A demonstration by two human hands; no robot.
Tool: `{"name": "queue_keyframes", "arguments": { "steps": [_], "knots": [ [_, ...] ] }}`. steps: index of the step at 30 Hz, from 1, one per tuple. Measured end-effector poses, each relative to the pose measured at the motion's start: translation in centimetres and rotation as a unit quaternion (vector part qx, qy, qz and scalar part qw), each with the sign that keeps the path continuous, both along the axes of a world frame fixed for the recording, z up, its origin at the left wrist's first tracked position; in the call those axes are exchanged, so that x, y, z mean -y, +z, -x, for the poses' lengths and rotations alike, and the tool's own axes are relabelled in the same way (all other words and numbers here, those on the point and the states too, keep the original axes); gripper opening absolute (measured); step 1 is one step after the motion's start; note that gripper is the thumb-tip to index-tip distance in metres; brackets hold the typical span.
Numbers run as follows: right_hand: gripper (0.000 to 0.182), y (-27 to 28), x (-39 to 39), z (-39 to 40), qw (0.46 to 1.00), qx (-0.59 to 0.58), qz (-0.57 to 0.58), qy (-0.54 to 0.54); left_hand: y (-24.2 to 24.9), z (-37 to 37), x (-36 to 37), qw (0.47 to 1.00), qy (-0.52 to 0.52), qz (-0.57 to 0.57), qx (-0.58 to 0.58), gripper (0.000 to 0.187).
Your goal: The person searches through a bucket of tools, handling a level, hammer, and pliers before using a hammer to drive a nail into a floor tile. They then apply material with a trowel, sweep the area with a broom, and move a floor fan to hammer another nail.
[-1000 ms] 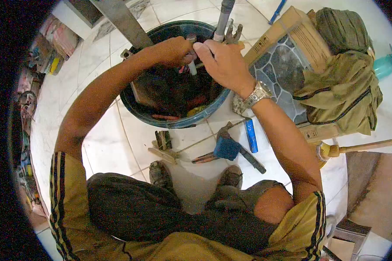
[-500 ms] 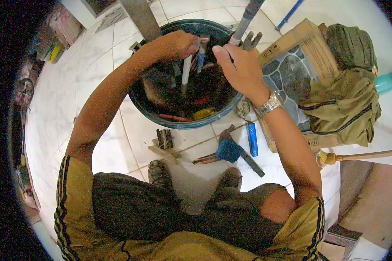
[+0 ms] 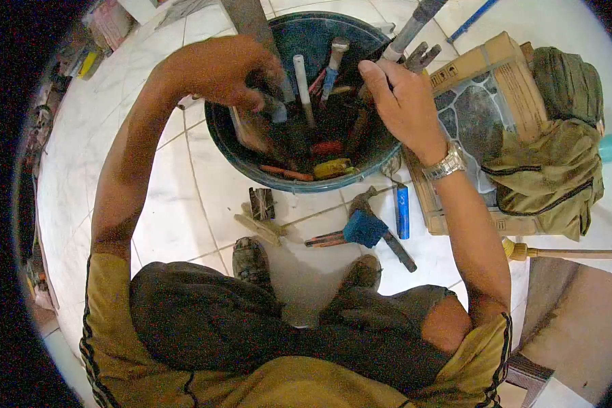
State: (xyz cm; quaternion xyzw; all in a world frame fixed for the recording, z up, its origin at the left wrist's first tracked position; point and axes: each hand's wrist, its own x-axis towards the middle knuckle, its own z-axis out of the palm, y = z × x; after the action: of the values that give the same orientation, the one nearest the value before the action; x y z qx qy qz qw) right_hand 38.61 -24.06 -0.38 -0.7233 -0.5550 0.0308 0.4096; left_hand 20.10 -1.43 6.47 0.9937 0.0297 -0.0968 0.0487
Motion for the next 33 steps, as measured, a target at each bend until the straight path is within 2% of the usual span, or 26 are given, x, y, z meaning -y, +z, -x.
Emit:
{"name": "queue_keyframes", "arguments": {
  "steps": [5,8,11,14,17,20,23,27,33],
  "knots": [
    [0.041,-0.1,-0.1,0.0,0.997,0.071,-0.014,0.022,-3.0,1.5,-0.6,0.993,-0.002,0.026,0.113,0.023],
    [0.043,0.0,0.1,0.3,0.997,0.073,0.024,-0.001,-2.8,1.7,-0.1,0.993,0.017,0.019,0.116,0.018],
    [0.043,0.2,0.4,0.6,0.999,0.014,-0.005,-0.044,-3.0,1.4,-0.2,0.983,0.023,0.022,0.178,0.014],
    [0.038,-0.6,0.4,-0.2,0.996,-0.044,-0.055,-0.046,-2.7,0.5,-0.9,0.958,0.004,0.125,0.26,0.015],
    [0.036,-1.0,0.1,-0.3,0.994,-0.071,-0.074,-0.041,-1.5,0.2,-0.1,0.934,0.086,0.168,0.302,0.018],
    [0.034,-1.1,0.3,-0.3,0.992,-0.102,-0.073,-0.028,-3.8,-0.2,-0.9,0.913,0.118,0.163,0.356,0.019],
    [0.029,-0.6,0.3,-0.2,0.996,-0.065,-0.044,-0.046,-6.7,-0.4,-1.4,0.916,0.099,0.083,0.381,0.019],
    [0.027,-0.8,0.3,-0.5,0.998,-0.018,-0.038,-0.052,-6.9,-0.6,-1.1,0.929,0.117,0.076,0.342,0.018],
    [0.024,-0.2,0.2,0.4,0.989,-0.128,-0.053,-0.05,-7.3,-0.7,-1.4,0.921,0.118,0.088,0.361,0.017]
  ]
}}
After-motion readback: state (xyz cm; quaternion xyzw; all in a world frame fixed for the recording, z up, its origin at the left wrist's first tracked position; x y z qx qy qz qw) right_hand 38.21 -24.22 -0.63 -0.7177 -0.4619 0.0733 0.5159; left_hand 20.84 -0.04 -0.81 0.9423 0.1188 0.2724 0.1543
